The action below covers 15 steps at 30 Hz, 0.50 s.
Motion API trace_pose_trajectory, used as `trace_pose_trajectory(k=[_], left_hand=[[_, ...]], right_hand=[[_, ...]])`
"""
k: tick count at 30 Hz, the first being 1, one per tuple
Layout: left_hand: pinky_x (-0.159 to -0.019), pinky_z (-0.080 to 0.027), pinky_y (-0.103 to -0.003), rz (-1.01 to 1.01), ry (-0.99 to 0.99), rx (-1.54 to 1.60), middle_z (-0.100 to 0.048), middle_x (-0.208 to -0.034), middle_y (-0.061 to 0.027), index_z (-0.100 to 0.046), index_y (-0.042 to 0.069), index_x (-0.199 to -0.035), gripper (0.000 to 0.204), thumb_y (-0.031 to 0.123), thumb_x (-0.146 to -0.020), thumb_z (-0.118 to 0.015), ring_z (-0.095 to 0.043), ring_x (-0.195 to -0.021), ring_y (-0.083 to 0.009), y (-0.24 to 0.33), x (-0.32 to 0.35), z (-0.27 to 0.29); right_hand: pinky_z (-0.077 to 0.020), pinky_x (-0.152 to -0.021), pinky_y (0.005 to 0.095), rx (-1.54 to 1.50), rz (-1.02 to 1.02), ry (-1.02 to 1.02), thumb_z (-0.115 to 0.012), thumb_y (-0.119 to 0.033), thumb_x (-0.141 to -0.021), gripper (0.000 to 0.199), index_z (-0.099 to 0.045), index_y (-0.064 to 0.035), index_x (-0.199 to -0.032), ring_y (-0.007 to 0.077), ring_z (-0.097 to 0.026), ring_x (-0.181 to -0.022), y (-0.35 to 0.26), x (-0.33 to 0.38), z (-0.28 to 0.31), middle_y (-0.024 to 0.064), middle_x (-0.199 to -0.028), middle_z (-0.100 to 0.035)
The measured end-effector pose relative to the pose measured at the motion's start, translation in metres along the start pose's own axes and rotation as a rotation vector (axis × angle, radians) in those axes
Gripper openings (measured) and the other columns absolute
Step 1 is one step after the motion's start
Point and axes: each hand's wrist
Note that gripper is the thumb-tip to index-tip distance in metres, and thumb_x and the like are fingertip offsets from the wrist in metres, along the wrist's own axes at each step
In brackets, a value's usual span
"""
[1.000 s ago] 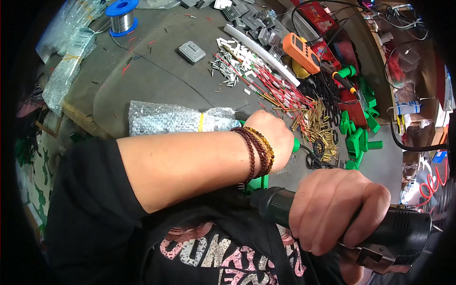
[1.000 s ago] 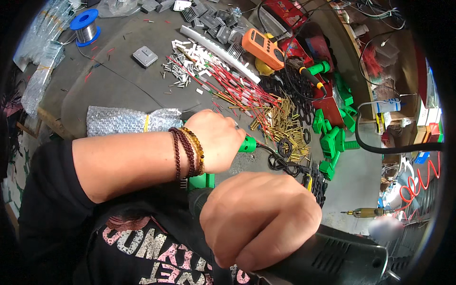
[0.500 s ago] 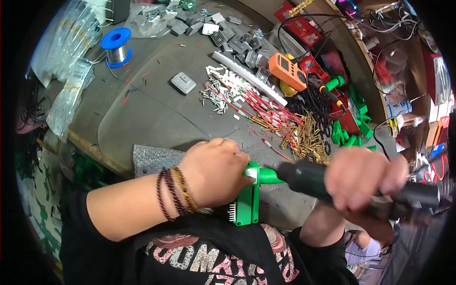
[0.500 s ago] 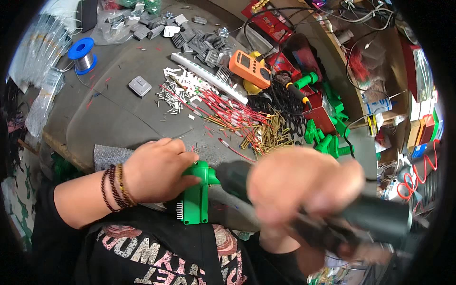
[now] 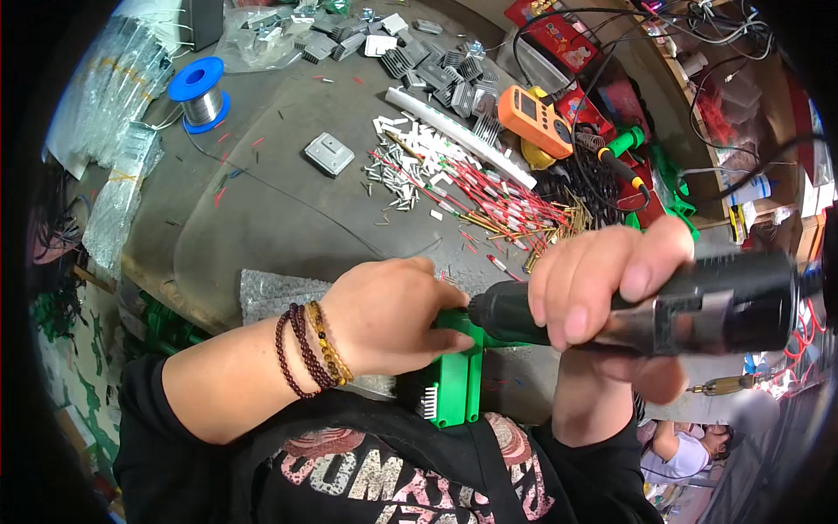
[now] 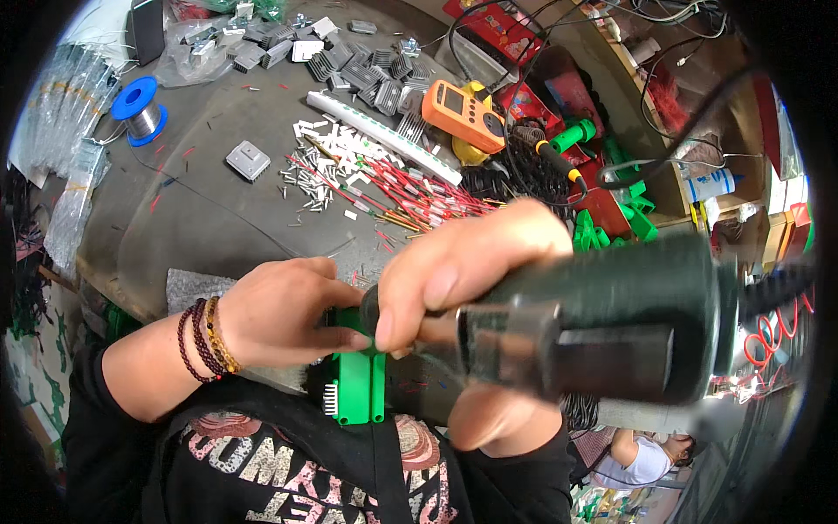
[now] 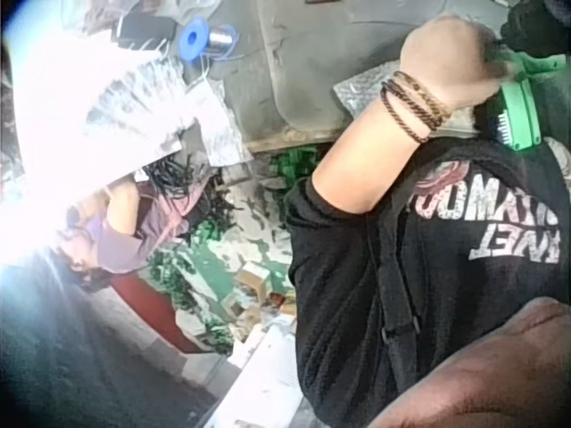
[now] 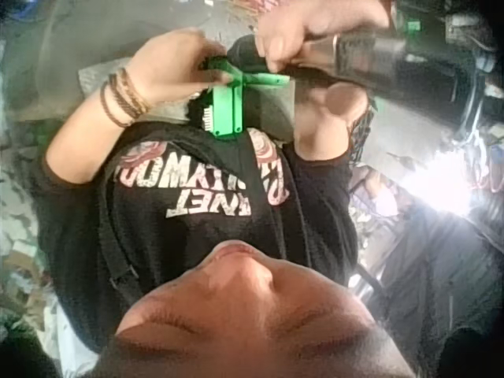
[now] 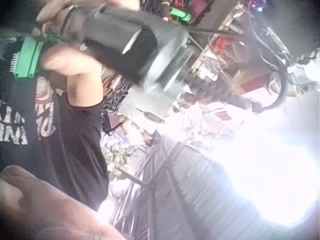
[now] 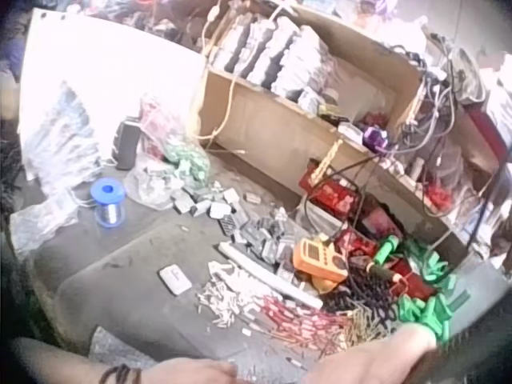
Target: Assembling components and soldering wires inside a green plastic electronic handheld device housing, followed by screwing the casing shut.
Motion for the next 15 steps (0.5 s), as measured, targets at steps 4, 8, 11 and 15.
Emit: trace_pose_trajectory(k=[4,8,11,15], left_hand=[[-0.079,-0.050,-0.045,0.026,-0.054,-0.010,-0.062,-0.089,-0.0163,-0.069,0.006,-0.113,0.050,0.046,-0.084,-0.074,-0.063,-0.092,-0.0359,0.000,-0.004,0.000],[-0.080,-0.050,-0.046,-0.018,-0.012,-0.010,-0.062,-0.091,-0.0170,-0.067,0.004,-0.115,0.053,0.046,-0.084,-0.073,-0.063,-0.094,-0.0366,-0.005,-0.005,-0.005],[-0.080,-0.050,-0.045,-0.024,0.006,0.000,-0.063,-0.093,-0.0169,-0.067,0.004,-0.115,0.051,0.044,-0.085,-0.073,-0.063,-0.095,-0.0363,-0.010,-0.004,-0.007],[-0.082,-0.050,-0.044,-0.262,0.066,-0.069,-0.064,-0.097,-0.0159,-0.067,0.003,-0.116,0.048,0.038,-0.083,-0.072,-0.062,-0.096,-0.0365,-0.023,0.002,-0.009]], right_hand=[[-0.0503,-0.061,0.0325,-0.180,-0.030,0.043,-0.082,-0.051,-0.082,0.063,-0.046,-0.0076,-0.111,0.0175,-0.063,-0.063,0.010,0.000,0.004,0.0073,-0.087,-0.066],[-0.0507,-0.061,0.0336,-0.237,0.035,-0.035,-0.083,-0.050,-0.081,0.063,-0.047,-0.0068,-0.111,0.0192,-0.064,-0.064,0.013,0.002,0.006,0.0092,-0.088,-0.067],[-0.0510,-0.061,0.0345,-0.194,-0.097,0.067,-0.085,-0.046,-0.081,0.062,-0.048,-0.0064,-0.112,0.0207,-0.065,-0.067,0.003,0.002,0.004,0.0111,-0.090,-0.068],[-0.0520,-0.064,0.0355,-0.281,0.035,-0.032,-0.084,-0.044,-0.083,0.060,-0.048,-0.0072,-0.114,0.0203,-0.065,-0.069,0.006,0.014,0.020,0.0096,-0.092,-0.066]])
Point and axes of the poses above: each hand's wrist, its own x-axis away from the middle knuckle, its own z-axis out of the back of the hand, y = z × x
